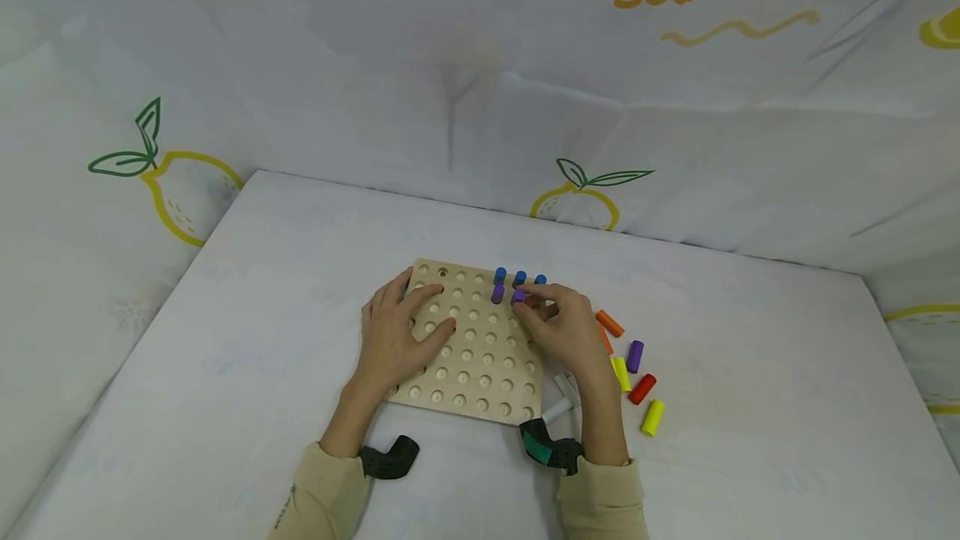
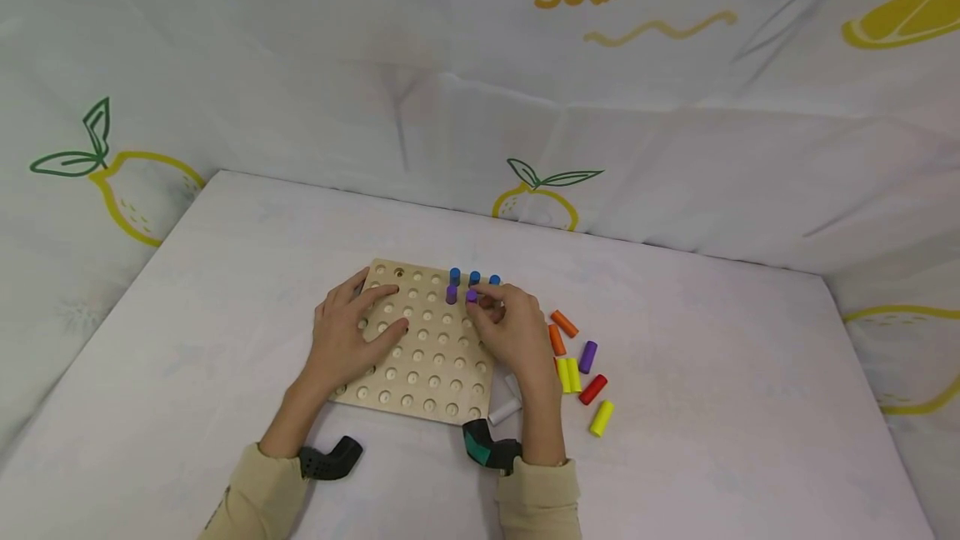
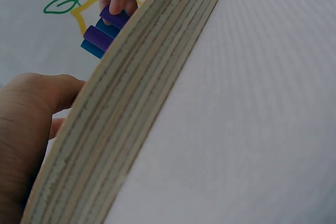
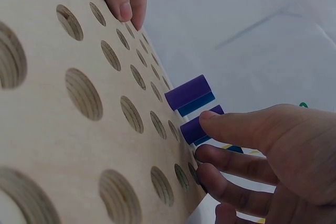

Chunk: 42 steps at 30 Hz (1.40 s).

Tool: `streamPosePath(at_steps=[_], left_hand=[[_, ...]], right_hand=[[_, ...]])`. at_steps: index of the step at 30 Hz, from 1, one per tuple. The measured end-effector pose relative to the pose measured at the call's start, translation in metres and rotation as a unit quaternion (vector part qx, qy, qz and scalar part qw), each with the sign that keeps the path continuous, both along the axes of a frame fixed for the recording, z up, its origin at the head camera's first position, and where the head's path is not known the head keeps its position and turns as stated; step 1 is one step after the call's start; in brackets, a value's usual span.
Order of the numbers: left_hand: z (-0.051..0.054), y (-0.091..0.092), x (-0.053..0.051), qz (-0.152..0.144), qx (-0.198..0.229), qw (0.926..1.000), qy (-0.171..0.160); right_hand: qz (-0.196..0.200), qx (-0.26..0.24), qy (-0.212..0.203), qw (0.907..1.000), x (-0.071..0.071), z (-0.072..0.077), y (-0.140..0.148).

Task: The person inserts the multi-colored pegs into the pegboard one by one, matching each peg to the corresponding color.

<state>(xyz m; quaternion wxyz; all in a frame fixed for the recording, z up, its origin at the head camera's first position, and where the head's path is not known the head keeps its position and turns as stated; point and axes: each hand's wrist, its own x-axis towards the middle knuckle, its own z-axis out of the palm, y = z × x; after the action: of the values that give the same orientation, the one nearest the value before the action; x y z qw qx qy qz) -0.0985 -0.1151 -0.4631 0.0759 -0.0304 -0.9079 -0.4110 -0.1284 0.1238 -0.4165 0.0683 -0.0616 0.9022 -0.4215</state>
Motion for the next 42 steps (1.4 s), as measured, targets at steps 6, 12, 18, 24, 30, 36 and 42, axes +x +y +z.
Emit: streamPosePath(at_steps=[6,12,18,24,30,36,42], left_hand=[[0.0,0.0,-0.001,0.0,-0.002,1.0,0.004],[-0.001,0.001,-0.002,0.0,0.0,1.0,0.001],[0.001,0.0,-0.003,0.001,-0.001,1.0,0.0],[0.002,0.0,-0.003,0.001,-0.003,1.0,-0.001],[0.002,0.001,-0.001,0.0,-0.002,1.0,-0.002],[0.0,0.0,0.0,0.001,-0.003,1.0,-0.002],[0.0,0.0,0.0,0.001,-0.003,1.0,-0.001]], right_hand=[[0.001,0.001,0.002,1.0,-0.001,0.001,0.0],[-0.003,-0.001,0.002,1.0,0.0,0.001,0.0],[-0.002,-0.005,0.01,0.9999,-0.001,0.002,0.0],[0.001,-0.006,0.011,0.9999,-0.001,0.002,0.001],[-0.003,-0.004,0.001,1.0,0.001,0.004,0.003],[-0.009,-0.006,0.013,0.9999,0.003,0.005,0.008],[-0.048,-0.008,0.045,0.9978,0.005,0.012,0.018]])
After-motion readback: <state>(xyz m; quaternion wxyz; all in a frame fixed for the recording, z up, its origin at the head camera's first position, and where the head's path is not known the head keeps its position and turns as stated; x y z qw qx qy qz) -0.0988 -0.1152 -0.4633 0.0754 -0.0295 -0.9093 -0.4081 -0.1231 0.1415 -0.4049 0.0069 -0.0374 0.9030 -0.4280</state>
